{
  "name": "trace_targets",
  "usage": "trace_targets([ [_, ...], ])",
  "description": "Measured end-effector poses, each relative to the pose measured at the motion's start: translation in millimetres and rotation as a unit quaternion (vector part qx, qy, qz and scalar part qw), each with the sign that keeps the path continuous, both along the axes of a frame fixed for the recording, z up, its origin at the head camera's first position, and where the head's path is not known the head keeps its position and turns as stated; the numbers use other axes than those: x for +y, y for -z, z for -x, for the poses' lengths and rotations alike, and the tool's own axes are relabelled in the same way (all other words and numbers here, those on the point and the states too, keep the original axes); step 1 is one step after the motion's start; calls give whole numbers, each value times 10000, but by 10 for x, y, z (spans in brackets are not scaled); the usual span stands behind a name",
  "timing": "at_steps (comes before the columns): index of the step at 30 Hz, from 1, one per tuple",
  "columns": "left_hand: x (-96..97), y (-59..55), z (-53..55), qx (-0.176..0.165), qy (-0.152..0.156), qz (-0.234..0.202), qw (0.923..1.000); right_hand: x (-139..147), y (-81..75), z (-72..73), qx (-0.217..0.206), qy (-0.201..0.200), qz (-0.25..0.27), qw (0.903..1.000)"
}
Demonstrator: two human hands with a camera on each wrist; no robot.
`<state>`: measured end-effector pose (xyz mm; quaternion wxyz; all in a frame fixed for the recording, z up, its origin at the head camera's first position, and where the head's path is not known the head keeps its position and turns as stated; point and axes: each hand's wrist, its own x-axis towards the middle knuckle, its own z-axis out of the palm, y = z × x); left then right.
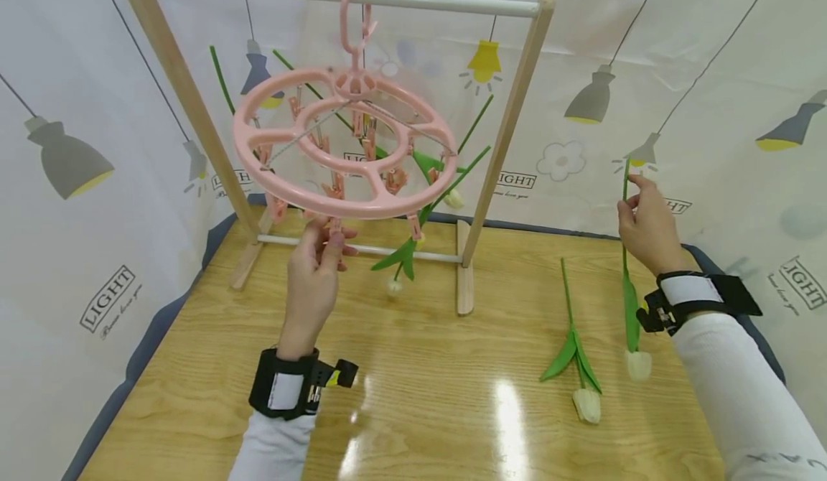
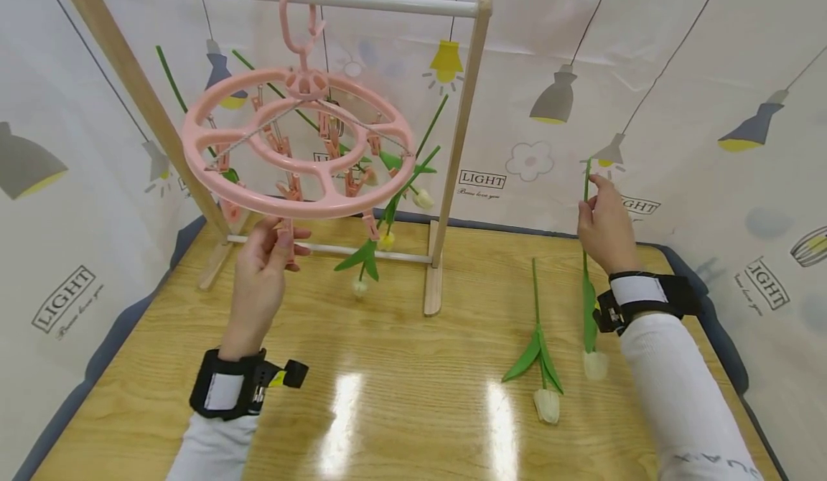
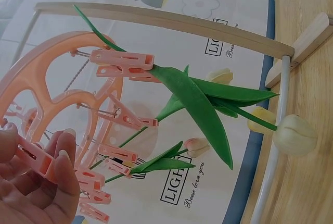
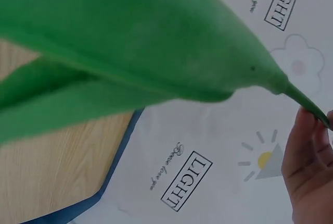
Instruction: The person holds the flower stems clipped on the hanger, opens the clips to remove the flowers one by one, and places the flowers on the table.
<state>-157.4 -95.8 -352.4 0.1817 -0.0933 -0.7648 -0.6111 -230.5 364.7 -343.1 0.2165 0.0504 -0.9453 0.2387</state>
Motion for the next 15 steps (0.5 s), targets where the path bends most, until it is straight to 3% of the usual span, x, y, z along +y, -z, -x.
trace_targets([
  [6,-7,-6,-2,15,-31,8,10000,56,201,32,-503,-15,-453,9977],
  [15,-12,4,-1,24,-53,95,9999,64,424,-50,-1301,-212,-901,9872],
])
